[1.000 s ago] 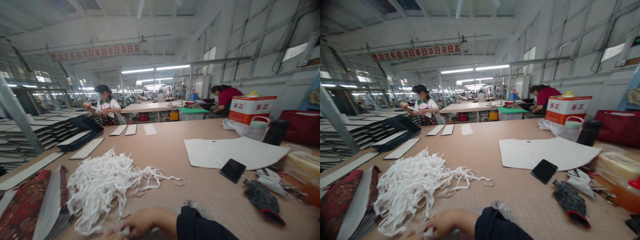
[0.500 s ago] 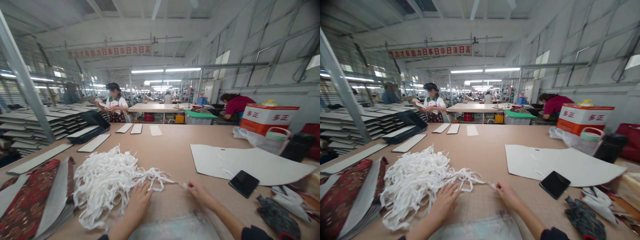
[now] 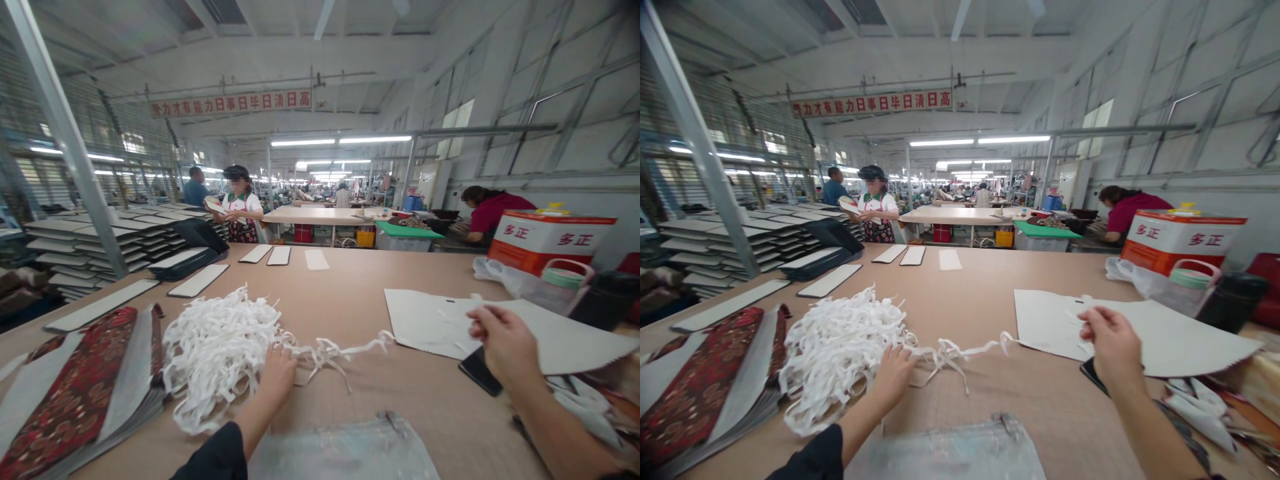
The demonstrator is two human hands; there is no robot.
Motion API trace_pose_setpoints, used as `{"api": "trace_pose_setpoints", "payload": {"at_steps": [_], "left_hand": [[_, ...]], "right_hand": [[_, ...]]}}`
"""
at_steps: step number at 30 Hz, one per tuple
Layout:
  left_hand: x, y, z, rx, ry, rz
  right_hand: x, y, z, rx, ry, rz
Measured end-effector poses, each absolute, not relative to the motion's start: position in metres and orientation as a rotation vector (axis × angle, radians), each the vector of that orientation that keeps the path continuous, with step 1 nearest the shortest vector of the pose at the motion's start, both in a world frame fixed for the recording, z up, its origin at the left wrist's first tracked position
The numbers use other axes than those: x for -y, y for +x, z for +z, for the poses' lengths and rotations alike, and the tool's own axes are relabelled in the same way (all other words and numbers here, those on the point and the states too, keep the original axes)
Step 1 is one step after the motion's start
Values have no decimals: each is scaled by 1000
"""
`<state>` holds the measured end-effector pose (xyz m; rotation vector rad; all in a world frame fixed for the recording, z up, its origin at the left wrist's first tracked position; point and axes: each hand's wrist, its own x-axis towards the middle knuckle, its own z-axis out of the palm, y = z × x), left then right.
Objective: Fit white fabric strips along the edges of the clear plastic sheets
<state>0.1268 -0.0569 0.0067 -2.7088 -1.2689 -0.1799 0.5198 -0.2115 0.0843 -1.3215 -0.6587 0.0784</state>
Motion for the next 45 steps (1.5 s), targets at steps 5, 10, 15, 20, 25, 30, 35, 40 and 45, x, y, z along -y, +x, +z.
{"api": "trace_pose_setpoints", "payload": {"at_steps": [5,10,15,20,25,30,35,40,45], "left_hand": [[80,178,23,1135,-2974,-472],[104,245,7,1089,-3173,-392],[93,268,4,1249,-3143,-159],[48,237,33,1643,-2872,-221],[41,230,64,1688,-2865,-399],[83,229,84,1424,-3202,-573],[139,189,88,1641,-3888,-1185],[150,132,67,2157,-3518,-1603],[137,46,26,2576,-2834,-1691]], "right_hand": [[194,417,106,929,-1151,412],[184,389,137,918,-930,548],[190,442,154,828,-892,472],[222,537,163,544,-842,-15],[238,501,165,771,-1238,58],[226,390,128,1186,-1481,713],[215,326,81,1190,-1413,1026],[217,300,51,1356,-1451,1167],[224,317,16,1576,-1664,1133]]}}
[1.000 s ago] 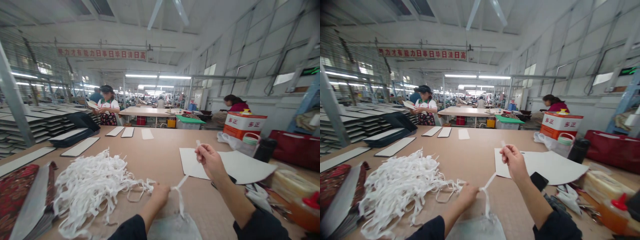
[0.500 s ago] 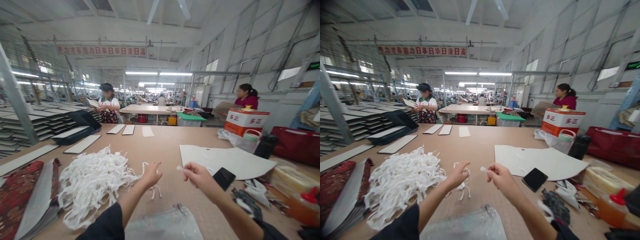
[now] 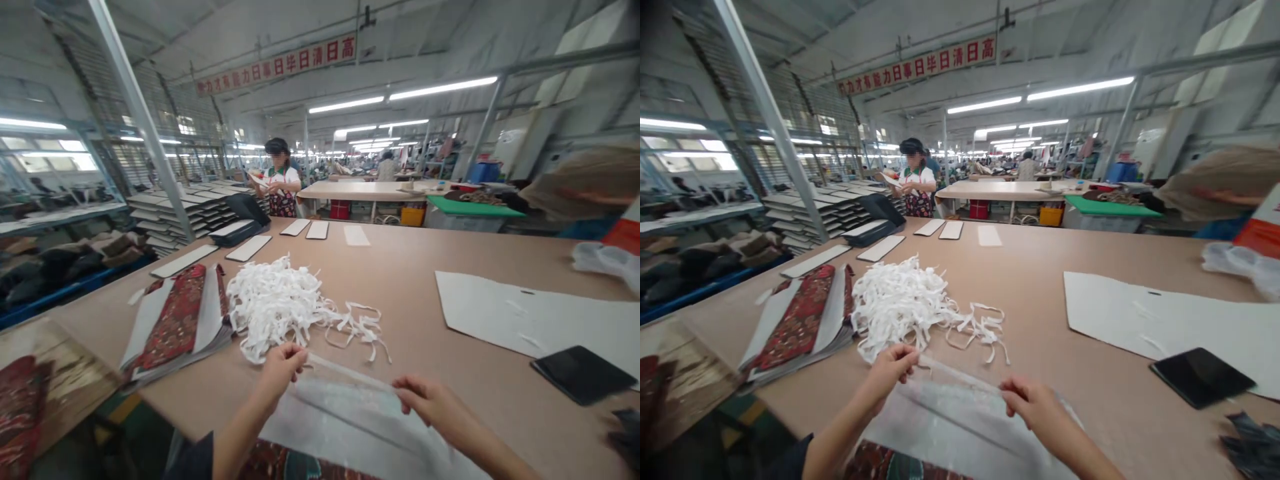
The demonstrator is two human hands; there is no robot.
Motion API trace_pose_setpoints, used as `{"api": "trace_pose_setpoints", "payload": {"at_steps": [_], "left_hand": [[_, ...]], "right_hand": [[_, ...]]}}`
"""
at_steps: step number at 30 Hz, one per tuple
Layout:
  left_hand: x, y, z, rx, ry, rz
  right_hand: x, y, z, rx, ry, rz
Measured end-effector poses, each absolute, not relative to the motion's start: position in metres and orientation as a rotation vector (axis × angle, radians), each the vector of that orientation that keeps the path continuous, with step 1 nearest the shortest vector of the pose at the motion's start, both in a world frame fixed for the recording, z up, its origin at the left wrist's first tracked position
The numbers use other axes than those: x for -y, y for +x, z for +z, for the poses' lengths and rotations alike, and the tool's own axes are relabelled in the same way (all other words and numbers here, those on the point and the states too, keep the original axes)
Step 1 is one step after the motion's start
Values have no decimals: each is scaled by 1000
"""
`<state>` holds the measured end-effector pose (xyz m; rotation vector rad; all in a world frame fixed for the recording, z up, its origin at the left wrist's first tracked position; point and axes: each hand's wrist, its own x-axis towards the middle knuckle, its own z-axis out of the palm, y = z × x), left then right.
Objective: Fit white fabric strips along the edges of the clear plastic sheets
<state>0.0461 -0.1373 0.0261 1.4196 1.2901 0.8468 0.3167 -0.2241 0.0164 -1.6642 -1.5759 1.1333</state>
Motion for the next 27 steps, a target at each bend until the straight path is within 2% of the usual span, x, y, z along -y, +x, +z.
{"api": "trace_pose_setpoints", "payload": {"at_steps": [4,9,21,27], "left_hand": [[143,0,-5,-1495,1443,804],[146,-7,-30,-1589,1575,720],[136,-7,-47,-1767,1831,440],[134,-1,-40,-1840,1865,323]], "right_hand": [[225,328,-15,1760,-1803,872],[224,322,-39,1773,-1868,649],[221,324,-61,1757,-1923,651],[220,323,-62,1760,-1941,679]]}}
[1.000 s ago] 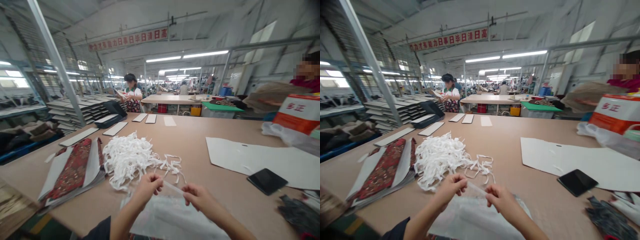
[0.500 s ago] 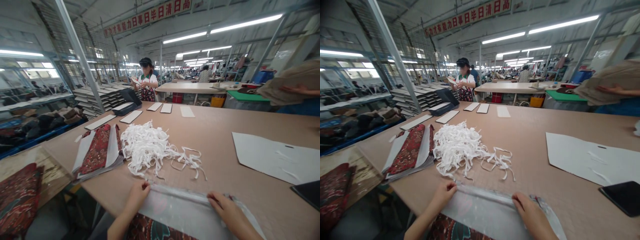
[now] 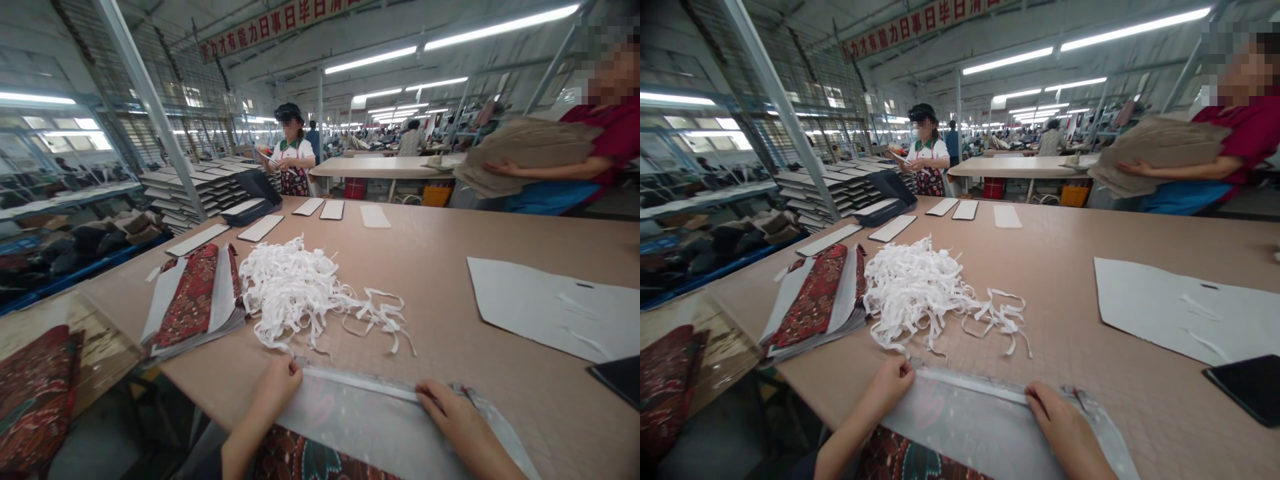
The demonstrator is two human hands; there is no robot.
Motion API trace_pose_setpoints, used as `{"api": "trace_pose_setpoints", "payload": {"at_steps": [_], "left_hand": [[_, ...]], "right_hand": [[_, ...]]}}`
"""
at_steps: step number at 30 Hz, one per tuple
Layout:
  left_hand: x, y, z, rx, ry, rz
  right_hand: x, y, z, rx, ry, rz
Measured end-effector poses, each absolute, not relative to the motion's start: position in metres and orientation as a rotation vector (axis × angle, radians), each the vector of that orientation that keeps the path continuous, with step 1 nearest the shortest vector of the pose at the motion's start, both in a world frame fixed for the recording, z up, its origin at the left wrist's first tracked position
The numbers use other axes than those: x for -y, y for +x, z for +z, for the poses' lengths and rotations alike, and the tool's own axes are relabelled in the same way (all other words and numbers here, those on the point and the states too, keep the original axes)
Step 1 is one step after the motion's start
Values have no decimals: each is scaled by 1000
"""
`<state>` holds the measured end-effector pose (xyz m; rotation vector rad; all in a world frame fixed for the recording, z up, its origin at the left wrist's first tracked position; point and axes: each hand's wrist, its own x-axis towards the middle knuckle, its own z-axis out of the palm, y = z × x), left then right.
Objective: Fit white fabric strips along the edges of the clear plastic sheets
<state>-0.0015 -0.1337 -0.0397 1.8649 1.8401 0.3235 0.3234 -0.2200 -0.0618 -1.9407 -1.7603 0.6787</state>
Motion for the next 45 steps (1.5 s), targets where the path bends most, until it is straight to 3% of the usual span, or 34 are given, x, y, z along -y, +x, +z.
{"api": "trace_pose_setpoints", "payload": {"at_steps": [11,28,35,45], "left_hand": [[126,0,-31,-1781,1902,246],[128,5,-28,-1836,1971,132],[160,23,-12,-1717,2789,-77],[182,39,-23,-1581,3061,-497]], "right_hand": [[222,318,-38,1706,-1896,621],[223,316,-51,1778,-1962,570],[223,312,-50,1853,-2002,468],[221,308,-42,1886,-2033,448]]}}
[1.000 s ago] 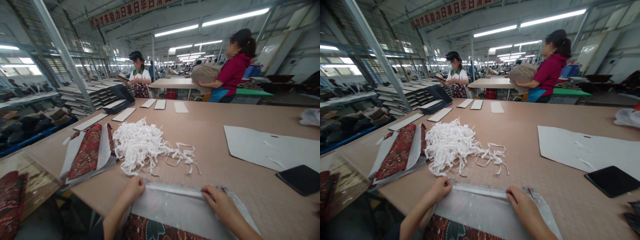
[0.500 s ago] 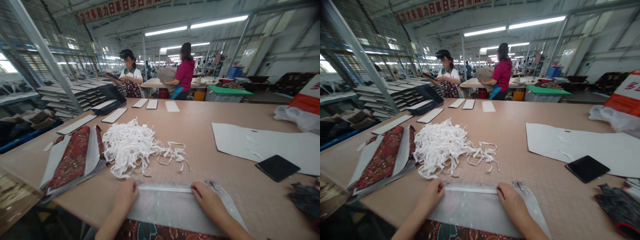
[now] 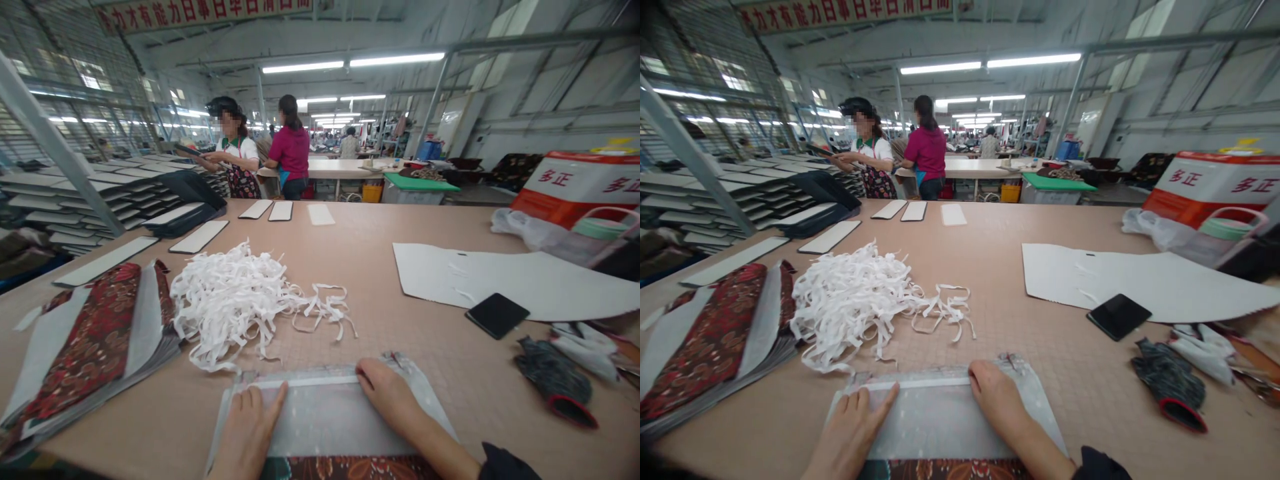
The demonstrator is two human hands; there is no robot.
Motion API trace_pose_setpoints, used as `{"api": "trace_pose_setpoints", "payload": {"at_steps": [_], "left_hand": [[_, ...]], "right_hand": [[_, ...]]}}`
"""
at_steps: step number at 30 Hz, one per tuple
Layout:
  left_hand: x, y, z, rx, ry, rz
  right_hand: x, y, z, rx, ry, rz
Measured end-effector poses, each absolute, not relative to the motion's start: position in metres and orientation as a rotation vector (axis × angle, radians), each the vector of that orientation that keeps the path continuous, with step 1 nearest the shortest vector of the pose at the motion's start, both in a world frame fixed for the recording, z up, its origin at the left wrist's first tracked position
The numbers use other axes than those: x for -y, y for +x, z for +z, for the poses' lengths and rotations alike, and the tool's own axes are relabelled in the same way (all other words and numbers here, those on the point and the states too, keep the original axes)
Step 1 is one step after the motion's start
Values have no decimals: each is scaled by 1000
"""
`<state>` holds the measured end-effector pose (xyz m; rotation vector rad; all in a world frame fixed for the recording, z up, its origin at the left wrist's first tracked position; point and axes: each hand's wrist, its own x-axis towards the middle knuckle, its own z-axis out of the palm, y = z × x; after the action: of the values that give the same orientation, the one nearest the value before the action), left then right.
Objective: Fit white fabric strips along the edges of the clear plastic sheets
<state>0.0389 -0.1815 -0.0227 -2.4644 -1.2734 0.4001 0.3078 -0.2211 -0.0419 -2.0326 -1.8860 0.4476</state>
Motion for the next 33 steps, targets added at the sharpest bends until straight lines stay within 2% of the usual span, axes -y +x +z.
{"api": "trace_pose_setpoints", "payload": {"at_steps": [7,15,24,33], "left_hand": [[173,48,-12,1261,-2567,399],[185,128,-15,1070,-2926,243],[185,148,-44,994,-2914,212],[192,174,-40,994,-2755,142]], "right_hand": [[220,307,-40,1916,-2074,397],[219,302,-30,1966,-2179,363],[243,375,-28,1506,-2148,607],[249,392,-38,1397,-2140,525]]}}
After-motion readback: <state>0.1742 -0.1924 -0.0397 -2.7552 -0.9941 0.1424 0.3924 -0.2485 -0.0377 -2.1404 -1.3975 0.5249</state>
